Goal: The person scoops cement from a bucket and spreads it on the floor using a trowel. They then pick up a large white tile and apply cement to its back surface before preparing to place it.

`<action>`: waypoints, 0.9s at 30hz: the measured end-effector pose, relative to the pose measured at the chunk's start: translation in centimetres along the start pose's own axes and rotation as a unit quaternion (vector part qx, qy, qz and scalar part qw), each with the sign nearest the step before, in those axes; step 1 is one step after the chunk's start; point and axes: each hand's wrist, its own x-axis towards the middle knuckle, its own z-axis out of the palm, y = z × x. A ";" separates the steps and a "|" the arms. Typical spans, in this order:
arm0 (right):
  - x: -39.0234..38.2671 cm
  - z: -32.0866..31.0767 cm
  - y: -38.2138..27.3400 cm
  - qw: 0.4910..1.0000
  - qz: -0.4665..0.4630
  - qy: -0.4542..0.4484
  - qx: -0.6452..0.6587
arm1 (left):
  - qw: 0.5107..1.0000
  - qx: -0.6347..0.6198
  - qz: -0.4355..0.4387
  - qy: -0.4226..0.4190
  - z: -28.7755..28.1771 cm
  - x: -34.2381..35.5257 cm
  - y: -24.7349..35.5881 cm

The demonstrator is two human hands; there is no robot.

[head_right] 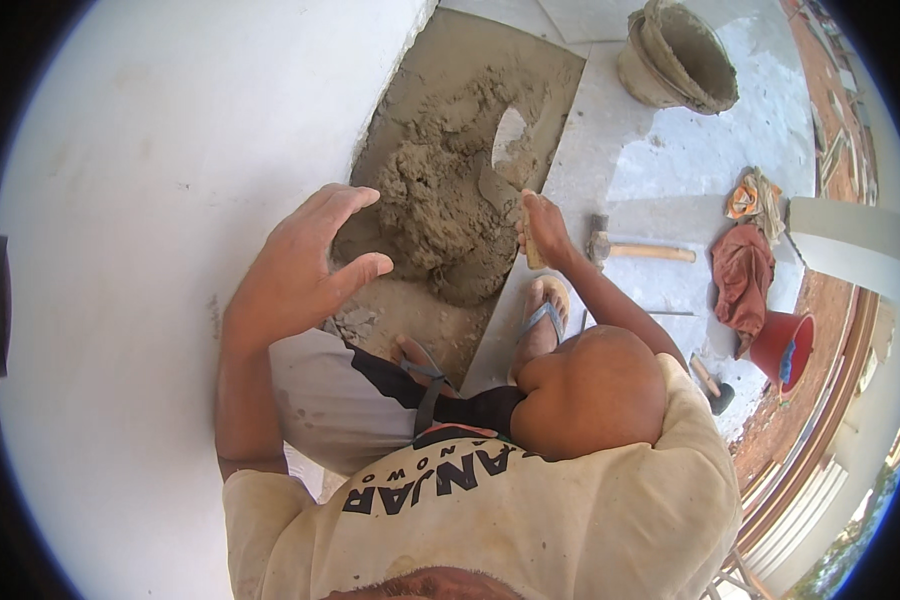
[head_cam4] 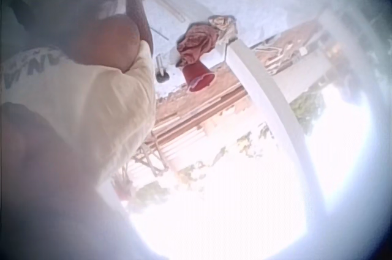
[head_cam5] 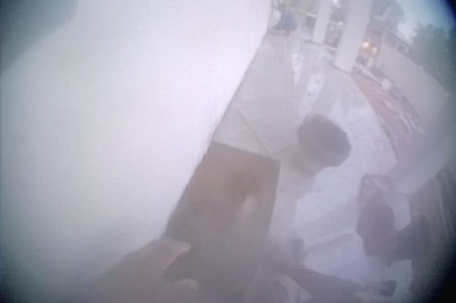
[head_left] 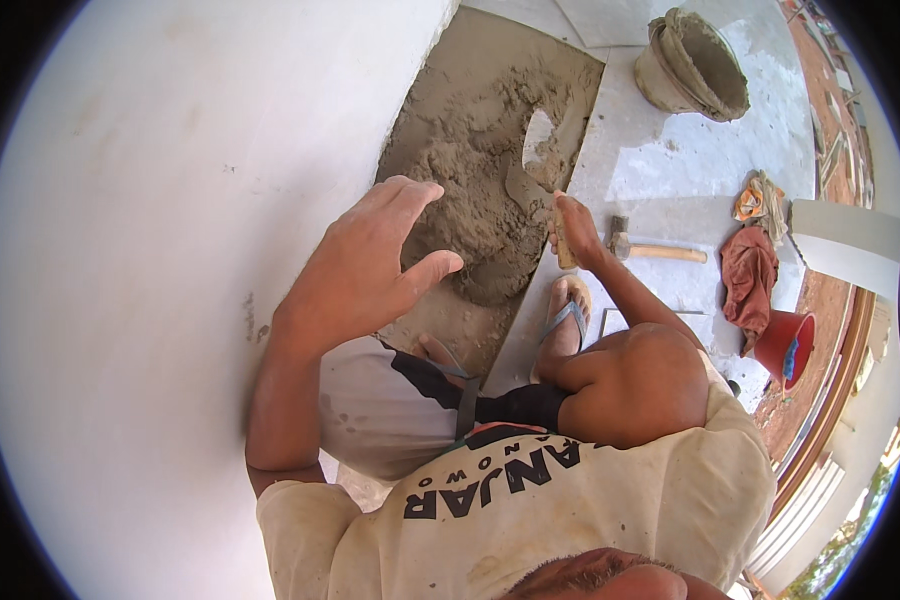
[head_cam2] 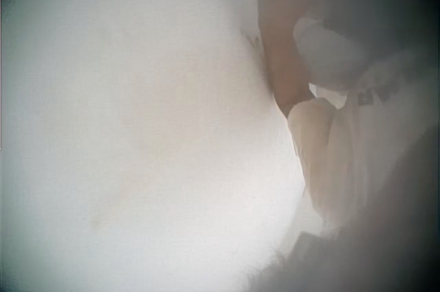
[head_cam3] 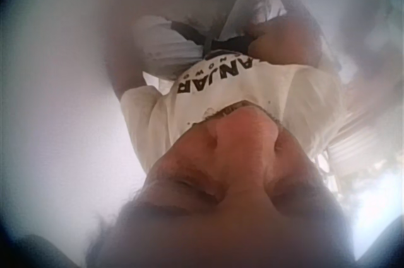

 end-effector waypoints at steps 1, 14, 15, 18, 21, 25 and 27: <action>2.0 -1.4 -1.1 1.000 0.000 0.009 0.010 | 1.000 -0.004 -0.004 -0.005 -0.1 0.1 0.1; 6.7 -2.5 -5.2 0.968 0.172 -0.163 -0.077 | 1.000 -0.015 -0.022 0.011 -0.7 0.4 -0.2; 6.4 -1.6 -4.2 0.960 0.186 -0.199 -0.069 | 1.000 -0.013 -0.021 0.018 -0.8 0.5 -0.2; 5.1 -0.4 -2.9 0.948 0.213 -0.230 -0.044 | 0.999 0.007 0.003 0.041 -0.9 1.1 -0.6; 3.8 -0.2 -3.4 0.944 0.214 -0.243 -0.069 | 0.998 0.005 -0.009 0.058 -0.9 1.8 -0.8; 1.7 -0.4 -4.9 0.946 0.116 -0.226 -0.200 | 0.995 0.022 -0.019 0.092 -1.3 2.6 -0.6; 1.1 -1.1 -4.7 0.938 -0.008 -0.205 -0.278 | 0.996 0.006 -0.021 0.091 -1.9 2.8 0.5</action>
